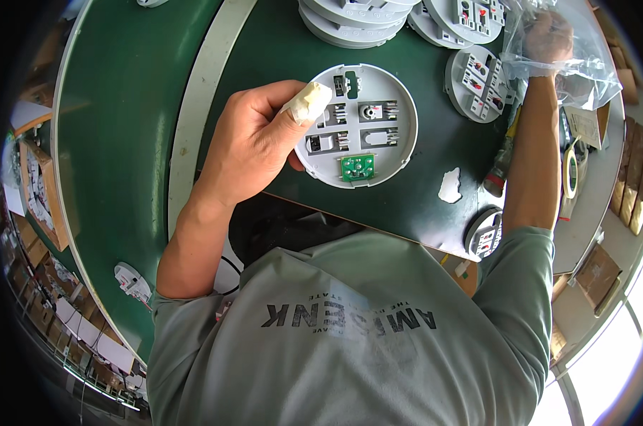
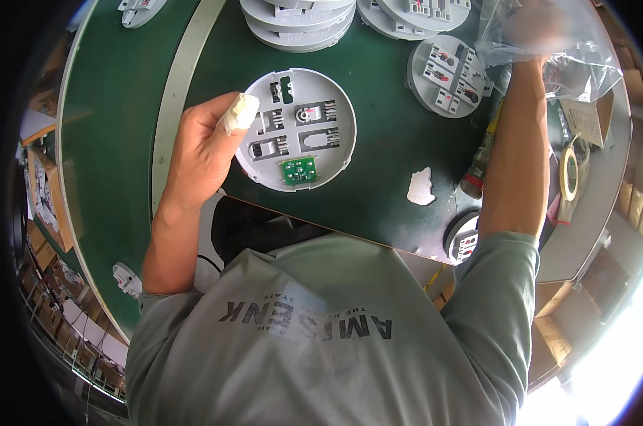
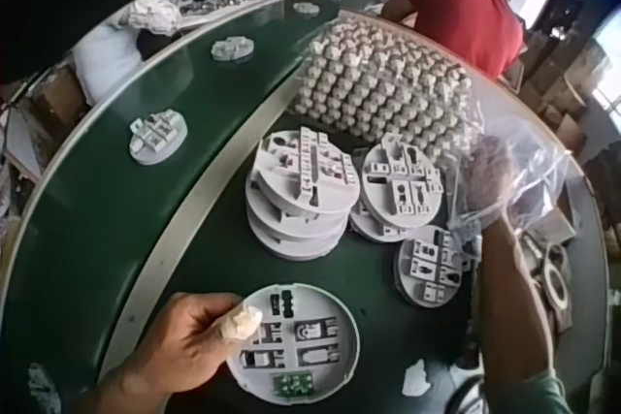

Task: Assembling small electronic components into circular plastic housings at a factory workstation.

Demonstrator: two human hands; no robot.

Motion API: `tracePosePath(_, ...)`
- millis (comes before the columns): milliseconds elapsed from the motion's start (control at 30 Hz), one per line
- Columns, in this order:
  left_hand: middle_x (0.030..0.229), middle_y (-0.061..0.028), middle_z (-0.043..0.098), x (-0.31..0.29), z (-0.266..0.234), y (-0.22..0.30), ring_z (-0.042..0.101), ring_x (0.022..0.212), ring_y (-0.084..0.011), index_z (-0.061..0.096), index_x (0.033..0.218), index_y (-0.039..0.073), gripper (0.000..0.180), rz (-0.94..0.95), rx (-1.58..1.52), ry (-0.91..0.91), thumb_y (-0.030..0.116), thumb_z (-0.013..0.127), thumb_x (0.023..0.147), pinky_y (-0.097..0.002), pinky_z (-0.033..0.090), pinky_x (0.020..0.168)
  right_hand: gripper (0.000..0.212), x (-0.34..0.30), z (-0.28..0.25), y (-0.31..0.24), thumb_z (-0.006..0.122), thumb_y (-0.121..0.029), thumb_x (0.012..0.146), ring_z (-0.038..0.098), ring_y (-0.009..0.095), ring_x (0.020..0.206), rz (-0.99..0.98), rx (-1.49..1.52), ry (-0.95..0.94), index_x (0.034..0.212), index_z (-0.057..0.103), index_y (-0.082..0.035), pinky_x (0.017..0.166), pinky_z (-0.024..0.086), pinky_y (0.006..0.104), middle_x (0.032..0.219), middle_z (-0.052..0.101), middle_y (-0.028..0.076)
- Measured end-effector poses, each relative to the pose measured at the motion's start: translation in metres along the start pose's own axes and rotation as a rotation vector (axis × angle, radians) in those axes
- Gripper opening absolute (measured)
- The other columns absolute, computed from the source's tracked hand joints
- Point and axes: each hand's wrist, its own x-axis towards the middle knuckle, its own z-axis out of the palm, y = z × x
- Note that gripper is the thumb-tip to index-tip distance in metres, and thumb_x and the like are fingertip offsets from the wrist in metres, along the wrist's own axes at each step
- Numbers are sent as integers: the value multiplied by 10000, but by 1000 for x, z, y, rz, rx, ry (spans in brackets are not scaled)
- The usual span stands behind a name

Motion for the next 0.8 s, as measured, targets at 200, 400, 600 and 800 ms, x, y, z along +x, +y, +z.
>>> tracePosePath(200, 759, -10, 682, -3, -5, -1, 646, 645, -68, 748, 1077, -40, 359, 20, 11, -6, 311, 674, 1086, -244, 537, 523, 344, -15, -22, -71, 650, -332, 1015, 725, 295, 884, 242, 288, -41, 1119, 786, -34, 823, 566, 438, 971, 784, 152)
tracePosePath(400, 753, -5, 670, 2, -9, -2, 613, 631, -57, 741, 1052, -42, 361, 46, 3, -39, 309, 668, 1091, -242, 515, 530, 277, -17, -15, -52, 645, -242, 1045, 706, 262, 757, 240, 416, 61, 1118, 774, -8, 719, 561, 430, 867, 765, 144)
tracePosePath(600, 746, 3, 660, 1, -6, -3, 594, 637, -46, 734, 1038, -44, 345, 54, -30, -24, 290, 669, 1091, -239, 500, 536, 358, -19, -25, -69, 568, -316, 1076, 731, 287, 792, 329, 305, 18, 1142, 776, -32, 732, 568, 450, 880, 767, 179)
tracePosePath(800, 746, 9, 657, 2, -6, -3, 587, 648, -39, 733, 1036, -48, 322, 60, -21, -20, 264, 671, 1089, -238, 498, 542, 421, -20, -45, -90, 517, -365, 1091, 742, 326, 801, 371, 251, -34, 1159, 773, -38, 739, 571, 480, 884, 767, 201)
